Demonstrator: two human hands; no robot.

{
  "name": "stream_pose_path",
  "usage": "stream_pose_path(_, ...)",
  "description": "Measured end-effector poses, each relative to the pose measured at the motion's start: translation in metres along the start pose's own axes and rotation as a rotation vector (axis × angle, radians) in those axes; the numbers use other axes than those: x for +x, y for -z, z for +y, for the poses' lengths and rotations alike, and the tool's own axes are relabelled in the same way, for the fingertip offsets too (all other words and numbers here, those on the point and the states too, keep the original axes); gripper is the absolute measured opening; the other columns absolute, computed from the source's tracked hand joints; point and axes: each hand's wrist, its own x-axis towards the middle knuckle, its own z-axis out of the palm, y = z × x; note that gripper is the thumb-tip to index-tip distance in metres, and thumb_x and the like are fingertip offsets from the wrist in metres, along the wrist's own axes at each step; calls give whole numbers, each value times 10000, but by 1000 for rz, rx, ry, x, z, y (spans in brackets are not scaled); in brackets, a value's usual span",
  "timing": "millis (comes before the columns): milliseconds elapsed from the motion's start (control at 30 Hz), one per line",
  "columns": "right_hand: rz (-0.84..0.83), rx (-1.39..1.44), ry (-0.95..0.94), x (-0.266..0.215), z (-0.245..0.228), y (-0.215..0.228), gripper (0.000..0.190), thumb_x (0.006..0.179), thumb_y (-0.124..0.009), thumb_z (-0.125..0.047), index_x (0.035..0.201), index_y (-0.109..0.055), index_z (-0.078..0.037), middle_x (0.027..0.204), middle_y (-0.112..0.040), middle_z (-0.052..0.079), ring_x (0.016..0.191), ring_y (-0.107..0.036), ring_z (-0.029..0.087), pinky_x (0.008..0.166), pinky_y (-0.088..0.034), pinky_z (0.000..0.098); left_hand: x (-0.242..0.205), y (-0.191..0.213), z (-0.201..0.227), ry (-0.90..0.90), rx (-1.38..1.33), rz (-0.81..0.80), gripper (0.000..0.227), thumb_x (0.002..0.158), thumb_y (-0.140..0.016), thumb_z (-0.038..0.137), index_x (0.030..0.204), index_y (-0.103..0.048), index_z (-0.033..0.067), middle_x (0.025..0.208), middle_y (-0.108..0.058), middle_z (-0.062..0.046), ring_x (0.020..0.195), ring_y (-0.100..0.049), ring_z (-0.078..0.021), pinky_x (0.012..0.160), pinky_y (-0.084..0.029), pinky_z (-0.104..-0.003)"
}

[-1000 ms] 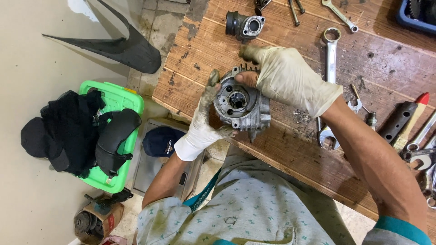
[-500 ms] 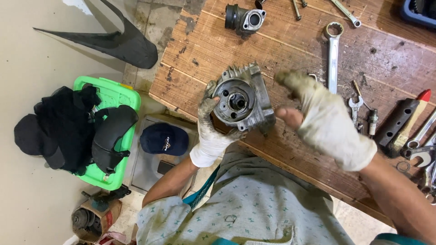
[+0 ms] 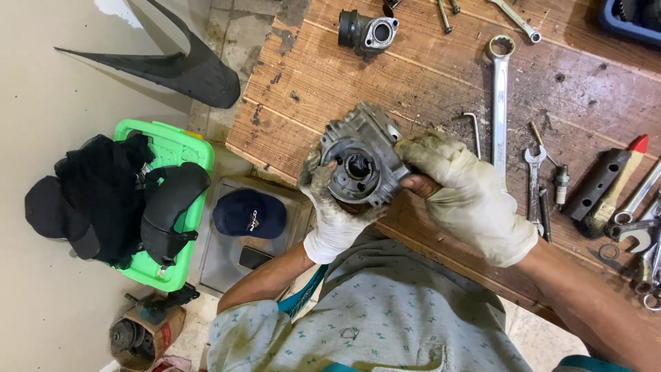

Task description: The person assembles a small engine cylinder head by hand, inserting a circular metal component into the cylinder bore. They then use a wrench to tighten a bolt on the side of the assembly. The person rotates the engine part to inspect the fit and alignment of the installed component.

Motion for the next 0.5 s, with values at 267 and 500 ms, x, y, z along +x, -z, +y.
stream_pose_path(267,-12,313,-260,13,25,10,300,951,-711,-84,1239,-707,-168,1076,-747,0,1208,-661,166,1336,-238,452,-33,-11,-11,-56,68,1,954,798,-806,564,1477,-429,11,1539,-242,-266,1455,-302,-442,1224,-311,-625)
stream_pose_path(500,5,143,-183,28,51,23,242,970,-725,-114,1206,-772,-86,1162,-693,145,1141,-665,287,1099,-470,446,-14,1,18,-56,-24,-57,876,762,-907,432,1428,-534,3,1332,-447,-256,1204,-532,-393,1006,-479,-541)
